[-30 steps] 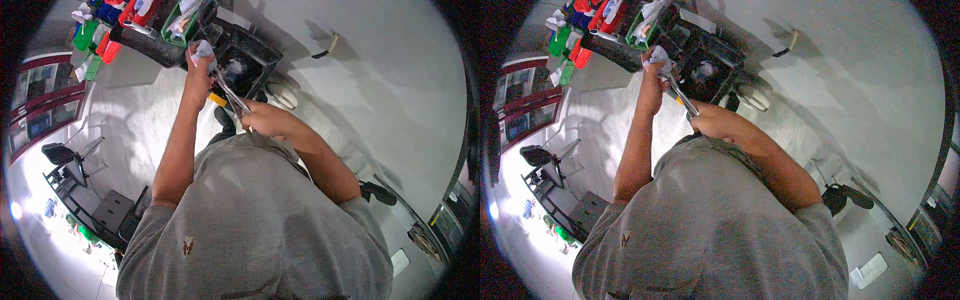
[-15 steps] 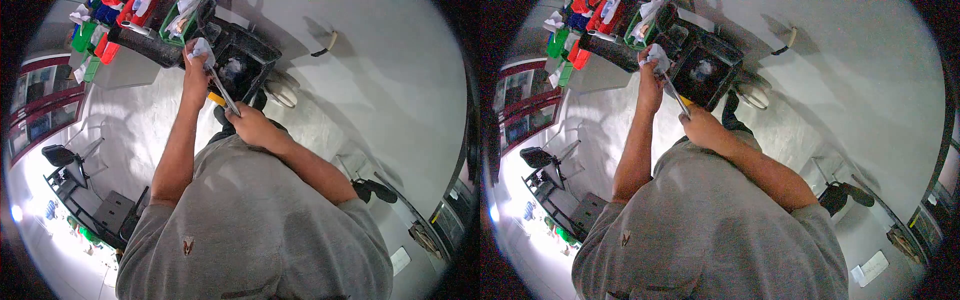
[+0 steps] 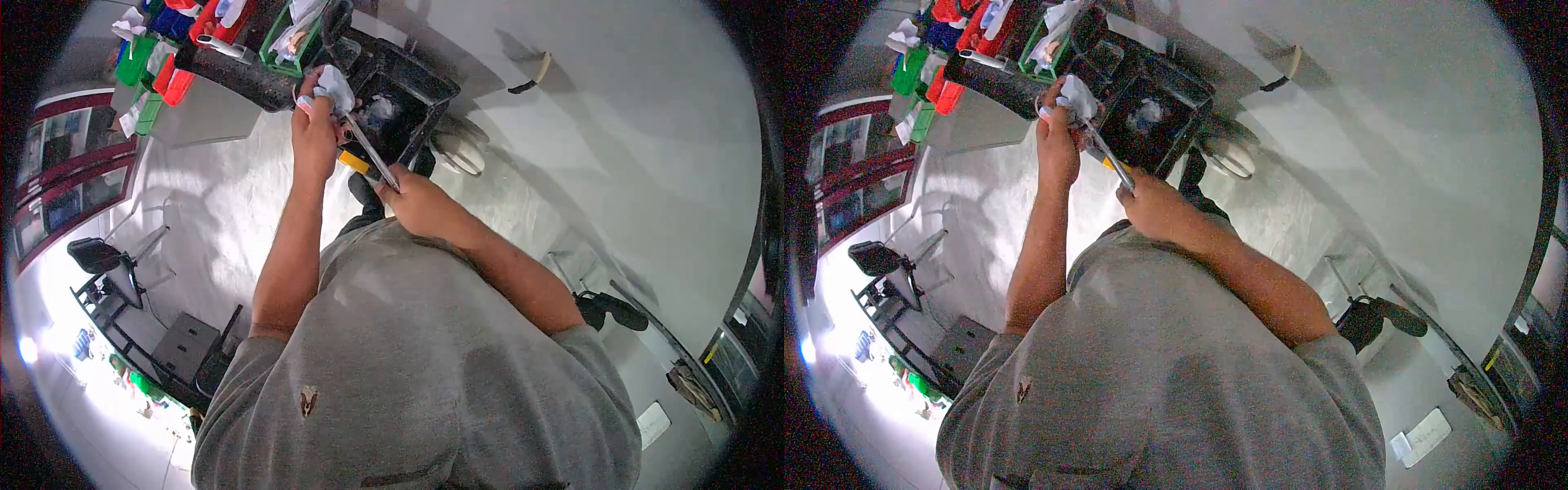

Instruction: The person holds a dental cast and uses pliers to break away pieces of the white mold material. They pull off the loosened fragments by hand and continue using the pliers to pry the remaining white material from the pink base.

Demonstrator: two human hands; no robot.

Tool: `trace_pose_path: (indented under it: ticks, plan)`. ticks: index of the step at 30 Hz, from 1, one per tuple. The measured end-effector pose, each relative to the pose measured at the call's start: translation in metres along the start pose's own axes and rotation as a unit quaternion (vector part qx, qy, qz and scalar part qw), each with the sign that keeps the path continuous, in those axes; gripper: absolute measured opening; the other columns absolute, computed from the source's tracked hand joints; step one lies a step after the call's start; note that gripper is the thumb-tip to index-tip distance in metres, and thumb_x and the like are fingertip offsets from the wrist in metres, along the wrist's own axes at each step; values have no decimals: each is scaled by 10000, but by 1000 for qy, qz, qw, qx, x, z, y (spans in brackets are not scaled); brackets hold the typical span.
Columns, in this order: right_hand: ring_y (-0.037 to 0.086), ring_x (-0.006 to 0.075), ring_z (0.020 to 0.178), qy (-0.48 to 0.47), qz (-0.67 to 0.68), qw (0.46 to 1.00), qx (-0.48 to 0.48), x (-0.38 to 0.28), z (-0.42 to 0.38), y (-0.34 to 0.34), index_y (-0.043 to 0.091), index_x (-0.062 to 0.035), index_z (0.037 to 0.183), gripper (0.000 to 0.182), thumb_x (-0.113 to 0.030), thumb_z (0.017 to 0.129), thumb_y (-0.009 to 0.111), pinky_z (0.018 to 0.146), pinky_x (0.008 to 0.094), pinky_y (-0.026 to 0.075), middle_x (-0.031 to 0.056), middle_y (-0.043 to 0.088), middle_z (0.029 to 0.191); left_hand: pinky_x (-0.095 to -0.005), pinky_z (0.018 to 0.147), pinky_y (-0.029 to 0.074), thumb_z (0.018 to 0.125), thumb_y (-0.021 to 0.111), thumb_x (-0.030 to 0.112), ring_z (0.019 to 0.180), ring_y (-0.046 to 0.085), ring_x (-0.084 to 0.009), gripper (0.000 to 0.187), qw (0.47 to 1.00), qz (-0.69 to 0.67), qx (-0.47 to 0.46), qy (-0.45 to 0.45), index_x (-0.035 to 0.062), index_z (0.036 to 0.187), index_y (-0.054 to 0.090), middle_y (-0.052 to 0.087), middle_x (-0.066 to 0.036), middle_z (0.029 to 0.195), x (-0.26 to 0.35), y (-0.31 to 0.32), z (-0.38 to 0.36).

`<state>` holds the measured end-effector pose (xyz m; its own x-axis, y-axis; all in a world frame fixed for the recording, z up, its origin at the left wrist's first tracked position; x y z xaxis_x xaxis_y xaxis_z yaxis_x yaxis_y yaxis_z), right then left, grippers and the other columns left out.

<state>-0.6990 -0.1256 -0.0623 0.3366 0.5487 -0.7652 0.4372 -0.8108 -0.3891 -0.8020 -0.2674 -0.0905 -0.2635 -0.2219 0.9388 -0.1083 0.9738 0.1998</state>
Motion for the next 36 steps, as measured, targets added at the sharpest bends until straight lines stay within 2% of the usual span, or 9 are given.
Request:
trace_pose_path:
  ticks: [9,14,15,16,17,19,23,31,36]
  plan:
    - [552,145,728,80,109,983,-124,9,3,-13,579,-53,1016,202,-211,899,530,681,280,445,61,559,771,-211,516,391,893,466,136,568,467,-63,407,997,55,-45,-3,71,1292,522,556,1,732,1,-7,7]
    - [520,125,695,67,192,966,-158,15,-1,-20,579,-55,1022,211,-209,882,548,664,283,442,40,534,781,-268,717,501,922,518,239,854,599,-138,460,995,47,-78,-45,53,1337,454,618,-89,998,22,11,-5]
    - [520,133,704,103,309,923,-205,15,-3,-21,563,-36,1044,247,-215,874,556,668,297,451,44,531,814,-268,717,501,922,518,239,854,599,-138,460,995,47,-77,-45,53,1337,454,618,-89,998,21,8,-3]
    - [519,141,712,137,421,861,-249,15,-6,-23,547,-17,1067,286,-220,866,564,671,311,460,47,528,847,-317,791,501,928,506,287,931,601,-178,475,984,-98,-105,-102,45,1332,445,600,-110,1082,17,5,0]
    - [519,141,712,137,420,861,-251,16,-7,-29,547,-17,1067,286,-220,866,564,671,311,460,47,528,847,-366,866,501,935,494,335,1008,603,-219,495,949,-241,-130,-155,37,1327,437,583,-132,1166,14,4,1]
    - [531,162,743,98,606,682,-397,7,-13,-36,503,17,1110,351,-208,849,571,727,377,503,57,513,888,-397,892,490,947,459,358,1017,600,-239,477,941,-258,-149,-162,37,1300,454,582,-128,1174,9,3,0]
    - [594,233,910,82,655,593,-461,5,-18,-35,475,25,1209,450,-229,856,592,853,488,497,88,564,961,-374,862,498,965,472,363,991,593,-232,398,920,-330,-135,-164,46,1203,512,598,-100,1127,0,14,-2]
    - [423,389,1277,67,601,649,-461,-4,-23,-28,268,58,1409,721,-249,848,602,1035,535,348,273,437,1353,-372,880,455,941,516,350,1022,564,-190,357,954,-286,-64,-54,78,1172,514,597,-63,1085,8,24,-5]
    - [553,280,997,76,620,646,-439,-2,-25,-22,342,53,1356,658,-264,847,615,902,464,439,167,544,1080,-357,815,476,909,505,335,937,581,-207,343,942,-324,2,-93,70,1126,522,592,-70,1018,12,24,-9]
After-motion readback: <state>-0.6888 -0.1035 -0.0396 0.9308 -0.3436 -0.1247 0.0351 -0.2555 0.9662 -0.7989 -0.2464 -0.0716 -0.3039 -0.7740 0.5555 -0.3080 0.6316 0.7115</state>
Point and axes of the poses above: each hand's wrist, its own z-axis towards the middle knuckle, its own y-axis out of the palm, x = y × z, the point moved 3 cm from there along z, towards the middle knuckle
